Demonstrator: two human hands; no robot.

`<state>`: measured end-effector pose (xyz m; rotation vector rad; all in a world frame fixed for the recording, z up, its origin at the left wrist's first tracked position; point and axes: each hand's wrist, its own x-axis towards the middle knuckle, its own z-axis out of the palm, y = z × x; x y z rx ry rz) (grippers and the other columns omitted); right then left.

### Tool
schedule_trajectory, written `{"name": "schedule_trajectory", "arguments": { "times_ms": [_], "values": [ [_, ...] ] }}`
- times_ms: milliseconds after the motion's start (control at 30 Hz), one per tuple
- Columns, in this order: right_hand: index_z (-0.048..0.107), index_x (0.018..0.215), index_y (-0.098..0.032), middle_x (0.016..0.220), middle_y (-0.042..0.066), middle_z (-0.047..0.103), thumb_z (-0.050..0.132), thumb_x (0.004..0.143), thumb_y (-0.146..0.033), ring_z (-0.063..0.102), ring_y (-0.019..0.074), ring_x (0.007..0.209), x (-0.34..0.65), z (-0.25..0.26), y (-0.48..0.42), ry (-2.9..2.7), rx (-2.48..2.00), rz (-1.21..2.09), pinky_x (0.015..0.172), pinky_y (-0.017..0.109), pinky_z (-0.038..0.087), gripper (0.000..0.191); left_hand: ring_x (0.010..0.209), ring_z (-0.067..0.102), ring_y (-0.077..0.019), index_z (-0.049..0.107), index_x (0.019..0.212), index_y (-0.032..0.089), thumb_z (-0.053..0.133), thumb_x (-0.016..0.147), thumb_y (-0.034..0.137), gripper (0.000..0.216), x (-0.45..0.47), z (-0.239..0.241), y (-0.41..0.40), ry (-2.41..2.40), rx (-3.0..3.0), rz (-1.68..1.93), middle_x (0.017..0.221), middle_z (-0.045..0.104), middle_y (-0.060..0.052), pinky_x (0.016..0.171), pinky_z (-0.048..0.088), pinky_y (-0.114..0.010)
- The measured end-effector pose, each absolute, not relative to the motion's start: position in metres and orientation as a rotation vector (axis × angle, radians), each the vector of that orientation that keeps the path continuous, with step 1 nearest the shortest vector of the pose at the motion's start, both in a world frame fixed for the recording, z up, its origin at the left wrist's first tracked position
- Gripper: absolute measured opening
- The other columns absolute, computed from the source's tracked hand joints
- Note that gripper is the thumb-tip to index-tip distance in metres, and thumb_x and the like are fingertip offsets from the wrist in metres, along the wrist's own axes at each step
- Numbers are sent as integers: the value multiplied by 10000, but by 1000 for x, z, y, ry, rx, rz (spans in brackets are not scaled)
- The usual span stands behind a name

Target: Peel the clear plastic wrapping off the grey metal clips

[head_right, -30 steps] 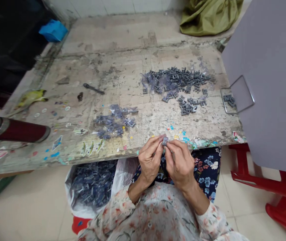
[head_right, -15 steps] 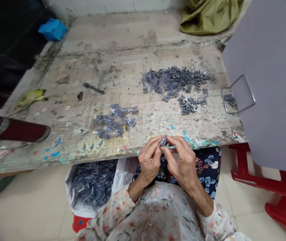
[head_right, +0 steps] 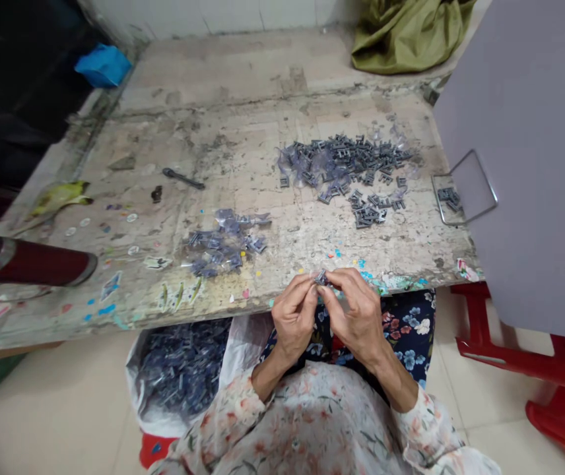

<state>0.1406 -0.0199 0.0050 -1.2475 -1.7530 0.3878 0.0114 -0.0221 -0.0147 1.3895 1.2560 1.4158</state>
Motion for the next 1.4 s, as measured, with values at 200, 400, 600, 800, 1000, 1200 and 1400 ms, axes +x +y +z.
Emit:
{"name": "schedule_trajectory", "arguments": {
  "times_ms": [200,400,600,800,1000,1200,1400],
  "values": [
    [550,1281,-190,1083,119,685,539,923,-123,653,214,1025,170,-12,-1,-2220,-1024,230,866,363,569,365,727,595,-155,737,834,152,566,903,393,303,-13,-12,12,1039,1198,952,758,660,-41,699,474,-253],
    [562,1272,-159,1226,171,620,549,899,-87,571,249,1159,157,-44,18,-2130,-983,151,927,434,545,380,888,614,-199,724,902,185,493,942,269,249,-6,-34,16,1314,1598,1264,898,689,-80,845,462,-330],
    [662,1107,-209,993,94,639,583,893,-123,587,211,949,136,-70,11,-1951,-1147,130,824,413,531,244,914,592,-206,694,997,167,480,940,159,222,-15,-60,4,1445,1955,1240,949,686,-91,858,455,-378],
    [645,1033,-187,904,67,661,568,901,-112,578,198,867,124,-74,2,-1854,-1249,141,785,369,468,170,899,579,-210,661,1072,153,476,929,103,239,-19,-69,2,1398,2164,1275,956,682,-97,828,479,-387],
    [615,994,-191,905,56,678,532,927,-123,576,207,885,119,-67,1,-1935,-1383,110,842,410,414,126,895,562,-222,639,1106,121,472,911,57,265,-18,-72,4,1371,2299,1247,946,673,-117,804,507,-382],
    [589,1148,-201,958,69,679,492,932,-109,592,200,894,128,-60,0,-1919,-1211,317,786,362,501,254,870,569,-207,658,1044,141,465,923,80,236,-20,-67,5,1350,2242,1208,927,664,-99,792,512,-358],
    [570,1268,-202,1193,130,609,445,913,-133,528,267,1131,210,-41,74,-1829,-1465,3,975,467,466,382,885,647,-197,672,1068,156,474,937,175,238,-57,-47,36,1523,2075,1301,972,674,-100,808,526,-332]
  ]
}}
